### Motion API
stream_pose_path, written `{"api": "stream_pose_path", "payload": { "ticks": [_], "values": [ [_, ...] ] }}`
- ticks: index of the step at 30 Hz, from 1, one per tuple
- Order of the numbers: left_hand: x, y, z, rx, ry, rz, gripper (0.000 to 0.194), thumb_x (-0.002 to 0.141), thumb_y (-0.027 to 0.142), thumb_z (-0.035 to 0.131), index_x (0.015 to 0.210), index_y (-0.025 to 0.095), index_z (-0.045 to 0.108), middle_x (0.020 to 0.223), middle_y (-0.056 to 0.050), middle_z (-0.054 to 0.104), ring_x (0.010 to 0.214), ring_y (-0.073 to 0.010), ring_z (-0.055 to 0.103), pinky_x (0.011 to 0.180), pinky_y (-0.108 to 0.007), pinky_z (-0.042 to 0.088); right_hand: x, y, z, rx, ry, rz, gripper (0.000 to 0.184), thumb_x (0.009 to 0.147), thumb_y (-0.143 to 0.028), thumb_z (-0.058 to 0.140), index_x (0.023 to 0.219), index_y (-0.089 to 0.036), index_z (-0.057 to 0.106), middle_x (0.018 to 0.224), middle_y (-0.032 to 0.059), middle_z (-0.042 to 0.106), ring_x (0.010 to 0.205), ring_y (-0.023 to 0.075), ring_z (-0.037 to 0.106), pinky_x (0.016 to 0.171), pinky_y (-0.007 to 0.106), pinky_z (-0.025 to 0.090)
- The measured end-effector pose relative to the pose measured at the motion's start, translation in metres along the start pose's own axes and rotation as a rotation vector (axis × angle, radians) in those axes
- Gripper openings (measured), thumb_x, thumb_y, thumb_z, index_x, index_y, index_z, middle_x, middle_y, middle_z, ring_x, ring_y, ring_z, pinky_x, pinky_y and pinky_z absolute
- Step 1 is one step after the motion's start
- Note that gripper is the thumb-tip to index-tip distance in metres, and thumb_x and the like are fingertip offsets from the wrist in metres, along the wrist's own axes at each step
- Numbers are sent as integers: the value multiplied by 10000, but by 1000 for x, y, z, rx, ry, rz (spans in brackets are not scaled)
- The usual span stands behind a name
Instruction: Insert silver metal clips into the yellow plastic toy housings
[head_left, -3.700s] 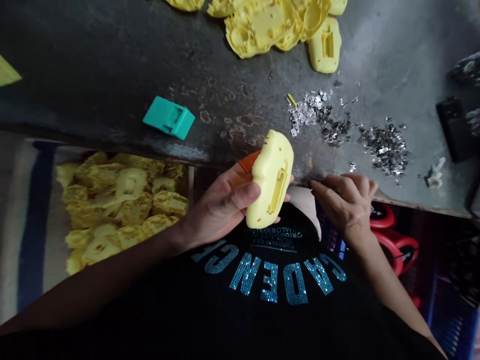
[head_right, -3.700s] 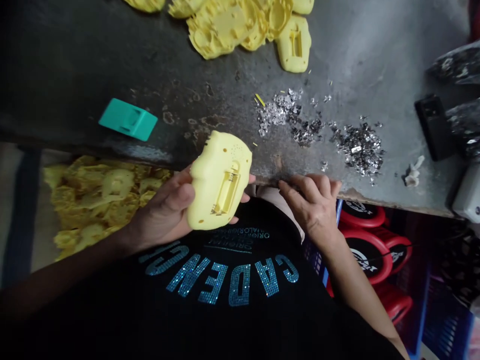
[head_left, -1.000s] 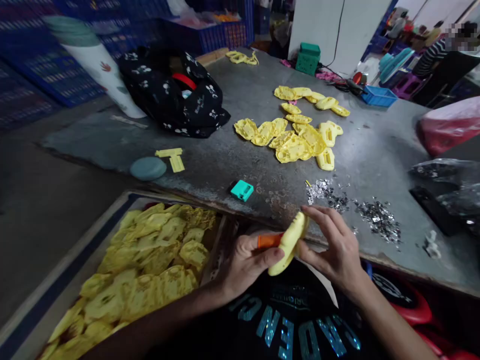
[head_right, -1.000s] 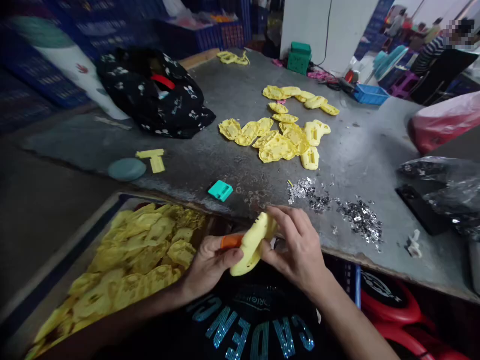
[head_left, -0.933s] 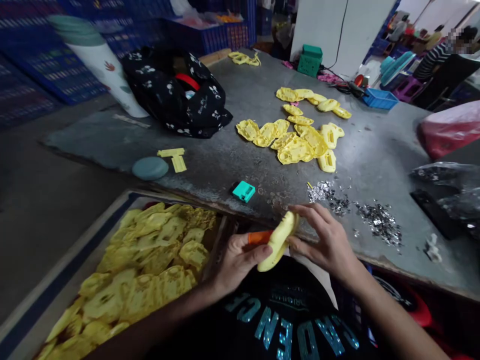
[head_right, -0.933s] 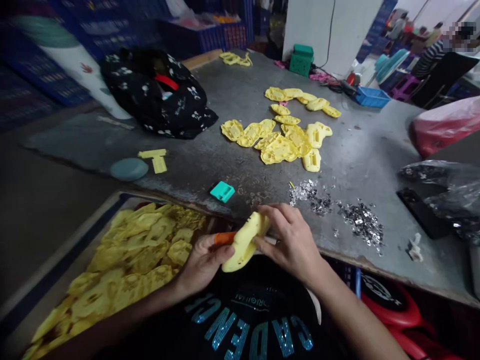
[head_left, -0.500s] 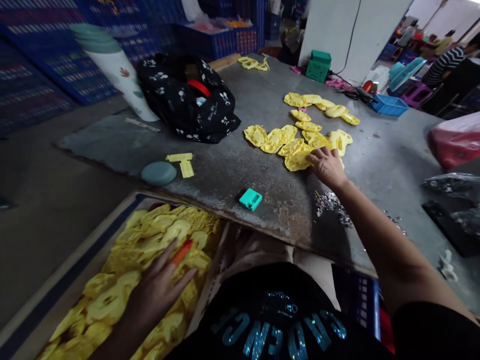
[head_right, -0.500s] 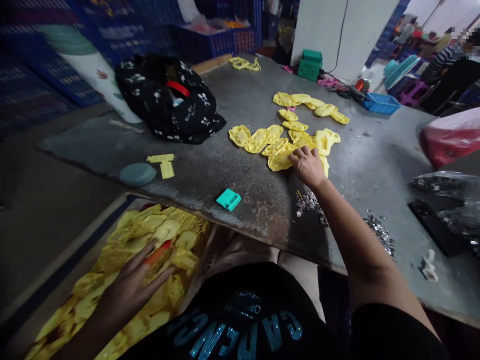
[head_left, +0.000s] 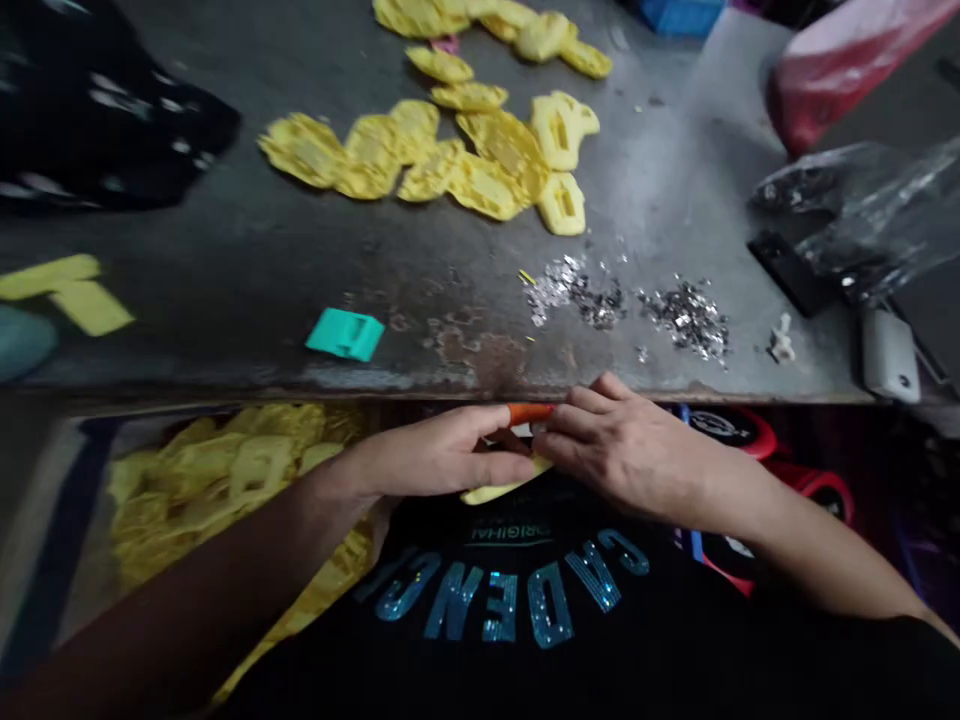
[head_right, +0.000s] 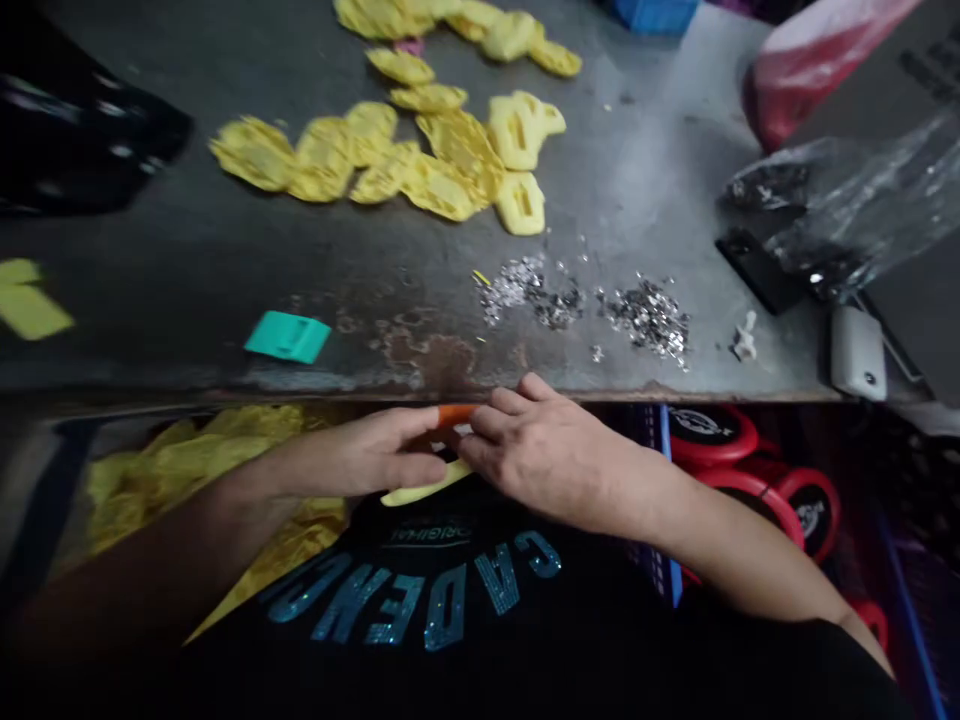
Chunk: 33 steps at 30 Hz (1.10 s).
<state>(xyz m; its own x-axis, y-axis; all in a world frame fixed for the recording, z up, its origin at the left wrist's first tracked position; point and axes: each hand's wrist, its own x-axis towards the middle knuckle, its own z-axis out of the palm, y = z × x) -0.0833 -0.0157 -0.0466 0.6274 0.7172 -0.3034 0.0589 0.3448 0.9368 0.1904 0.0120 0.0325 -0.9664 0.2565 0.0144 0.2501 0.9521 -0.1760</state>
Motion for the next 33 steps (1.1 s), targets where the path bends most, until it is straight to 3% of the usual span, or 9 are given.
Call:
{"api": "stream_pose_path", "payload": {
  "ticks": [3, 6, 8, 11, 15, 20, 24, 27, 33],
  "values": [
    [28, -7, 10, -15, -284, -104, 641, 903, 591, 962, 1413, 217, 855, 1294, -104, 869, 1277, -315, 800, 1078, -341, 637, -30, -7, 18, 201, 116, 111, 270, 1202, -238, 577, 1377, -150, 763, 1248, 120, 843, 1075, 267, 713, 949, 438, 521],
    [34, -12, 21, -349, -272, -193, 794, 875, 536, 974, 1579, 252, 741, 1382, -132, 848, 1158, -304, 844, 923, -331, 685, -67, 21, 43, 408, 465, 378, 263, 1168, -331, 683, 1408, -247, 749, 1274, 96, 829, 1147, 258, 754, 960, 410, 573],
    [32, -12, 27, -585, -185, -171, 897, 924, 530, 912, 1728, 318, 576, 1514, -157, 804, 1193, -345, 858, 844, -355, 719, -86, 49, 61, 315, 718, 671, 100, 1124, -298, 730, 1189, -277, 803, 1064, 47, 809, 977, 247, 746, 897, 407, 555],
    [29, -9, 35, -744, -44, -61, 913, 1002, 656, 795, 1773, 258, 509, 1628, -219, 736, 1331, -418, 820, 859, -407, 753, -97, 89, 81, 110, 656, 849, 115, 1075, -265, 734, 1098, -286, 844, 972, 36, 788, 955, 270, 737, 930, 445, 495],
    [30, -9, 44, -811, 48, -11, 968, 1033, 779, 712, 1747, 143, 558, 1583, -264, 756, 1336, -393, 818, 850, -369, 753, -90, 111, 86, 61, 480, 756, 203, 1111, -313, 677, 1162, -296, 873, 1068, 69, 823, 1058, 298, 744, 955, 458, 451],
    [32, -12, 49, -885, 53, -76, 974, 1053, 739, 692, 1767, 100, 517, 1507, -295, 789, 1189, -374, 864, 685, -309, 702, -90, 108, 77, 73, 424, 732, 208, 1114, -358, 674, 1196, -285, 852, 1050, 77, 811, 1045, 311, 743, 955, 467, 457],
    [32, -14, 49, -929, 45, -90, 910, 1029, 733, 727, 1674, 101, 613, 1483, -293, 801, 1118, -371, 880, 654, -306, 687, -88, 108, 72, 120, 381, 707, 199, 1112, -360, 674, 1200, -304, 843, 1035, 65, 804, 1012, 302, 745, 945, 464, 472],
    [32, -17, 50, -927, 30, -88, 919, 1023, 732, 728, 1696, 121, 592, 1445, -274, 823, 1104, -383, 884, 621, -316, 687, -84, 107, 70, 109, 375, 702, 201, 1122, -376, 666, 1088, -295, 847, 1027, 63, 808, 1017, 300, 743, 962, 470, 464],
    [29, -20, 51, -950, 35, -56, 863, 1033, 688, 735, 1676, 127, 604, 1393, -245, 851, 1116, -385, 886, 644, -329, 698, -86, 97, 68, 50, 398, 769, 209, 1109, -397, 679, 1158, -281, 846, 1041, 80, 813, 1053, 329, 731, 955, 480, 458]
  ]
}}
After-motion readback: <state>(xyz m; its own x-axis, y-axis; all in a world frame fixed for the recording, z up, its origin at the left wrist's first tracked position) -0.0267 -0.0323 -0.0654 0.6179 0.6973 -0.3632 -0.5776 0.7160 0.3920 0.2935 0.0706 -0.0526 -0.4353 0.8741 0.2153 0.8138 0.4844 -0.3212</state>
